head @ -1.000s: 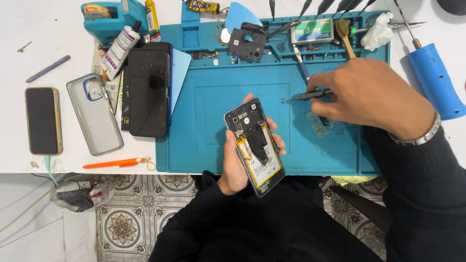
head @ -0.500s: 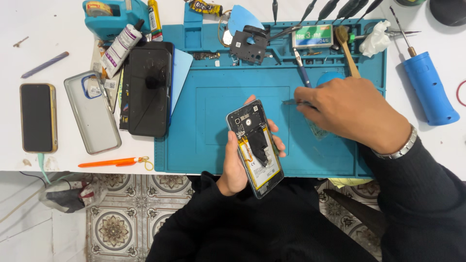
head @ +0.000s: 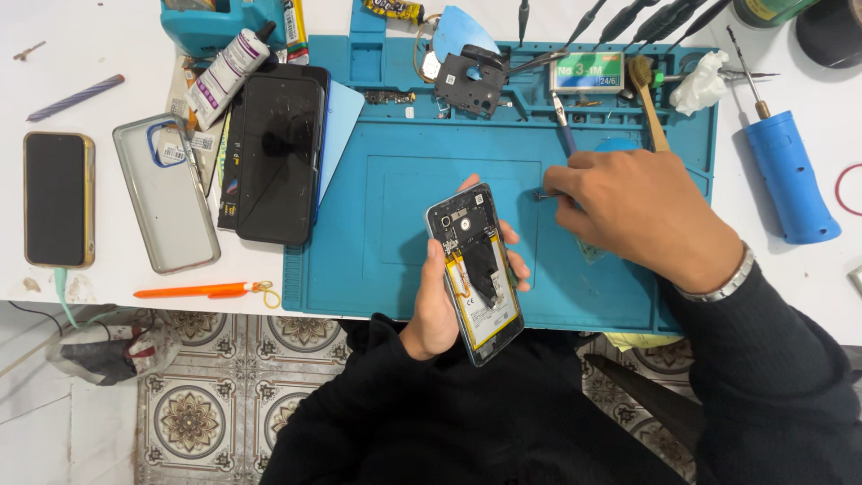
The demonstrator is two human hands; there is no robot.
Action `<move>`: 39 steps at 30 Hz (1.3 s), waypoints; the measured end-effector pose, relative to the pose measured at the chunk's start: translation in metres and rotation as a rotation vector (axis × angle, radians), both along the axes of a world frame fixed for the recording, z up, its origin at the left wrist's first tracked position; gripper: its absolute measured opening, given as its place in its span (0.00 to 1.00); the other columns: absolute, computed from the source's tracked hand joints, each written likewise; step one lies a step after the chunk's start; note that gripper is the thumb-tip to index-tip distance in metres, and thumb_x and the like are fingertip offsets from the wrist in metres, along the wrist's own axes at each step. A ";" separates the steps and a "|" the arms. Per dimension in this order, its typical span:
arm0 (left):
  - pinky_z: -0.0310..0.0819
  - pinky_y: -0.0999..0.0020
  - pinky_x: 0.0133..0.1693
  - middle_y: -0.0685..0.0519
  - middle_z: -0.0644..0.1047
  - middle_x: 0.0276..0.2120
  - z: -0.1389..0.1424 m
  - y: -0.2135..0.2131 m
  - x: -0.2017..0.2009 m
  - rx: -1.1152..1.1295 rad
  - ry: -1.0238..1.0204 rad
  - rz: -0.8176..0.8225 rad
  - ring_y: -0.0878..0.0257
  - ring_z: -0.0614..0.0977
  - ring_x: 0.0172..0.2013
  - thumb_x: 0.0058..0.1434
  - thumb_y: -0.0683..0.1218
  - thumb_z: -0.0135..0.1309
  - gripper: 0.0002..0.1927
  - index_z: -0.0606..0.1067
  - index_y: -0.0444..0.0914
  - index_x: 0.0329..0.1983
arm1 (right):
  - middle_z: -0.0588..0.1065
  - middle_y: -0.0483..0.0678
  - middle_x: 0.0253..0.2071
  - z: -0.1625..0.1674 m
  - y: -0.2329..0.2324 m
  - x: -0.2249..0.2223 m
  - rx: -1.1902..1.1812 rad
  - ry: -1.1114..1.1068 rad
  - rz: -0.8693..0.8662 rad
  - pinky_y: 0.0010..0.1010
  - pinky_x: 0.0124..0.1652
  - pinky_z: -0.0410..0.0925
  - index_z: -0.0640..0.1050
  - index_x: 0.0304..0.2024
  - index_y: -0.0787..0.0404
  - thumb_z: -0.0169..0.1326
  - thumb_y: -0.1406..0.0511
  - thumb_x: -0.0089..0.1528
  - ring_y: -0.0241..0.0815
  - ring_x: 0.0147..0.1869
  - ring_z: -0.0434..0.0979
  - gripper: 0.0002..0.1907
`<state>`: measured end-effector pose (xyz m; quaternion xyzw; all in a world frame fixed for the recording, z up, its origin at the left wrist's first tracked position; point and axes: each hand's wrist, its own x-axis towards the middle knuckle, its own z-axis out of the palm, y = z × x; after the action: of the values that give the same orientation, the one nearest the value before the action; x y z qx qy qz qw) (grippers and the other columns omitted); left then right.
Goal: The person repairs a smartphone at a workbench. They hold the opened phone and unscrew screws from its back housing with a screwdriver, then use a blue plastic pry tool to work around the edge of the phone, and finally lift the battery out of the phone body and set the opened phone on the mat.
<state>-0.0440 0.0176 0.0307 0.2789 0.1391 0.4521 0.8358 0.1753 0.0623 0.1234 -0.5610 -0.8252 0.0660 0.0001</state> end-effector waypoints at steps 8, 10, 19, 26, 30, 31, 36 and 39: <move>0.76 0.53 0.51 0.46 0.69 0.56 0.000 0.000 0.000 -0.010 -0.017 -0.007 0.55 0.78 0.48 0.75 0.69 0.32 0.44 0.38 0.45 0.85 | 0.76 0.44 0.27 -0.001 -0.004 -0.010 0.033 -0.124 0.009 0.39 0.22 0.68 0.81 0.40 0.53 0.56 0.62 0.62 0.48 0.23 0.78 0.07; 0.76 0.54 0.51 0.46 0.69 0.56 0.001 0.000 0.000 -0.013 -0.016 -0.010 0.55 0.78 0.48 0.75 0.70 0.33 0.44 0.38 0.46 0.85 | 0.76 0.44 0.28 -0.005 -0.003 -0.012 0.032 -0.123 0.002 0.38 0.21 0.68 0.81 0.40 0.54 0.56 0.63 0.60 0.47 0.22 0.77 0.07; 0.75 0.54 0.51 0.46 0.69 0.56 0.001 -0.001 0.000 -0.016 -0.019 -0.005 0.56 0.78 0.48 0.75 0.70 0.33 0.44 0.38 0.45 0.85 | 0.74 0.44 0.24 -0.010 -0.005 -0.011 0.122 -0.095 0.051 0.39 0.22 0.67 0.79 0.32 0.54 0.57 0.62 0.60 0.48 0.22 0.76 0.04; 0.75 0.54 0.52 0.46 0.69 0.56 0.001 -0.002 -0.001 -0.021 -0.028 -0.009 0.56 0.78 0.48 0.75 0.69 0.33 0.44 0.38 0.45 0.85 | 0.72 0.46 0.20 -0.006 -0.010 -0.017 0.140 -0.172 0.004 0.37 0.16 0.63 0.80 0.32 0.53 0.58 0.61 0.59 0.46 0.17 0.73 0.04; 0.75 0.54 0.51 0.46 0.69 0.56 0.001 -0.001 -0.001 -0.015 -0.029 -0.013 0.56 0.78 0.48 0.75 0.69 0.33 0.44 0.38 0.46 0.85 | 0.72 0.46 0.19 -0.005 -0.011 -0.020 0.147 -0.229 -0.007 0.36 0.16 0.63 0.80 0.31 0.52 0.57 0.60 0.61 0.45 0.16 0.73 0.06; 0.75 0.54 0.51 0.46 0.69 0.56 0.000 -0.001 0.000 -0.015 -0.031 -0.014 0.56 0.78 0.48 0.75 0.69 0.33 0.44 0.38 0.46 0.85 | 0.72 0.45 0.19 -0.004 -0.010 -0.020 0.147 -0.239 -0.010 0.35 0.17 0.63 0.80 0.31 0.52 0.57 0.59 0.61 0.44 0.16 0.73 0.06; 0.75 0.54 0.51 0.46 0.69 0.56 0.000 -0.001 -0.001 -0.017 -0.027 -0.018 0.56 0.78 0.48 0.75 0.69 0.33 0.44 0.38 0.46 0.85 | 0.73 0.45 0.23 0.001 -0.009 -0.016 0.185 -0.181 0.009 0.34 0.17 0.63 0.83 0.35 0.51 0.58 0.61 0.60 0.43 0.19 0.74 0.05; 0.75 0.53 0.51 0.46 0.69 0.56 0.000 -0.001 -0.001 -0.015 -0.027 -0.006 0.55 0.78 0.47 0.75 0.69 0.33 0.44 0.38 0.46 0.85 | 0.74 0.44 0.24 0.004 -0.008 -0.010 0.185 -0.148 0.005 0.36 0.18 0.64 0.84 0.36 0.50 0.59 0.60 0.61 0.44 0.20 0.74 0.05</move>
<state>-0.0446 0.0168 0.0302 0.2669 0.1304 0.4520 0.8411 0.1650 0.0538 0.1278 -0.5599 -0.8268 -0.0521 -0.0089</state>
